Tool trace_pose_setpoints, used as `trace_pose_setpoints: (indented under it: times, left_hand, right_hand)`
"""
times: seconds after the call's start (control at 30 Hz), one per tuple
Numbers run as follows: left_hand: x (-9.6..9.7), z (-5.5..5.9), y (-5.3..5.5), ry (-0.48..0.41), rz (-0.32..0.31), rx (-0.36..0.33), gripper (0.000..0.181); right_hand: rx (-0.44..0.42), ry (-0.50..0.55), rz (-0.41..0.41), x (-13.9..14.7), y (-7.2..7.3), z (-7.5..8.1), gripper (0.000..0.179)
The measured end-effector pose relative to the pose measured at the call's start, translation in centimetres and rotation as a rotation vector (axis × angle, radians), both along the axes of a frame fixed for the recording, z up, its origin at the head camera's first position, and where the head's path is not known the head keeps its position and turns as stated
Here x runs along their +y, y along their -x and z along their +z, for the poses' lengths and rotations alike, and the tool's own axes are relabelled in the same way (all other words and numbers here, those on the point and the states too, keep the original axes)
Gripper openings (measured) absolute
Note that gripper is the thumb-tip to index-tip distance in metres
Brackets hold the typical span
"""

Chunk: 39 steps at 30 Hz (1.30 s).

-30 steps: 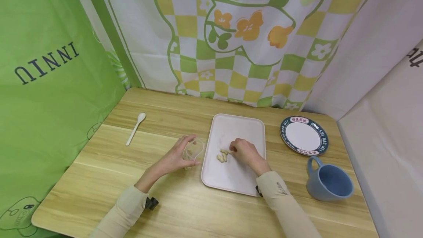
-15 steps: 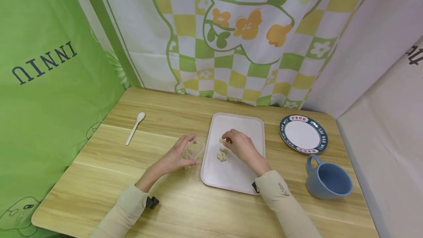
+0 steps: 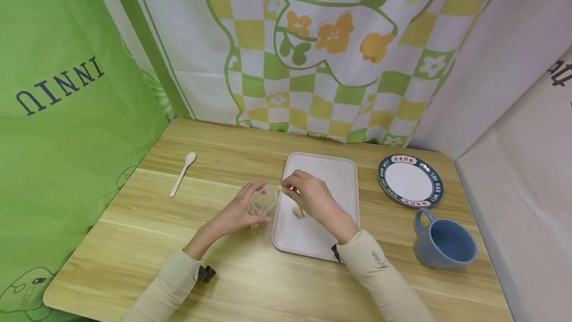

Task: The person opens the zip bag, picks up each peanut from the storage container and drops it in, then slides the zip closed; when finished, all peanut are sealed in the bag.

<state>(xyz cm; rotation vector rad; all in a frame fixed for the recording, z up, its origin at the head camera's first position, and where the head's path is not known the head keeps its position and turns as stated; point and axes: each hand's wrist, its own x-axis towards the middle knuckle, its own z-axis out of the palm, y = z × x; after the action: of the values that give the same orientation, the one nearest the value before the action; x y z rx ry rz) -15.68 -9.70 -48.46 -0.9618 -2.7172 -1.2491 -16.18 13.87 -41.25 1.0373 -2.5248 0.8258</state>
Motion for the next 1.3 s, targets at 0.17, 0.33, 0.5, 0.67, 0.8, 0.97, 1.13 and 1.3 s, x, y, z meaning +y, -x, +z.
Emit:
trace_pose_setpoints:
  times: [0.17, 0.33, 0.5, 0.67, 0.8, 0.97, 1.13, 1.3]
  left_hand:
    - [-0.1, 0.0, 0.1, -0.004, -0.007, -0.008, 0.085]
    - [-0.1, 0.1, 0.0, -0.007, -0.009, -0.024, 0.084]
    - [-0.1, 0.2, -0.1, -0.01, -0.01, -0.035, 0.085]
    - [-0.2, 0.2, -0.2, -0.003, -0.007, -0.034, 0.085]
    - [-0.3, 0.2, -0.1, -0.004, -0.01, -0.034, 0.085]
    - [-0.2, 0.2, -0.1, -0.004, -0.013, -0.042, 0.085]
    - [-0.2, 0.1, -0.2, -0.01, -0.009, -0.058, 0.087]
    - [-0.2, 0.2, -0.3, 0.001, -0.011, -0.059, 0.087]
  right_hand:
    - [0.051, -0.007, 0.046, -0.9, -0.2, 0.2, 0.013]
    - [0.07, -0.033, 0.066, -1.6, -0.4, 0.1, 0.012]
    - [0.074, -0.049, 0.079, -2.1, -0.6, 0.0, 0.012]
    - [0.072, -0.098, 0.09, -2.7, -0.7, -0.1, 0.012]
    - [0.092, -0.143, 0.09, -3.0, -0.7, -0.4, 0.011]
    - [0.121, -0.175, 0.1, -3.1, -0.7, -0.6, 0.011]
    - [0.117, -0.184, 0.12, -3.2, -0.8, -0.7, 0.013]
    - [0.128, -0.141, 0.102, -2.6, -0.8, -0.5, 0.013]
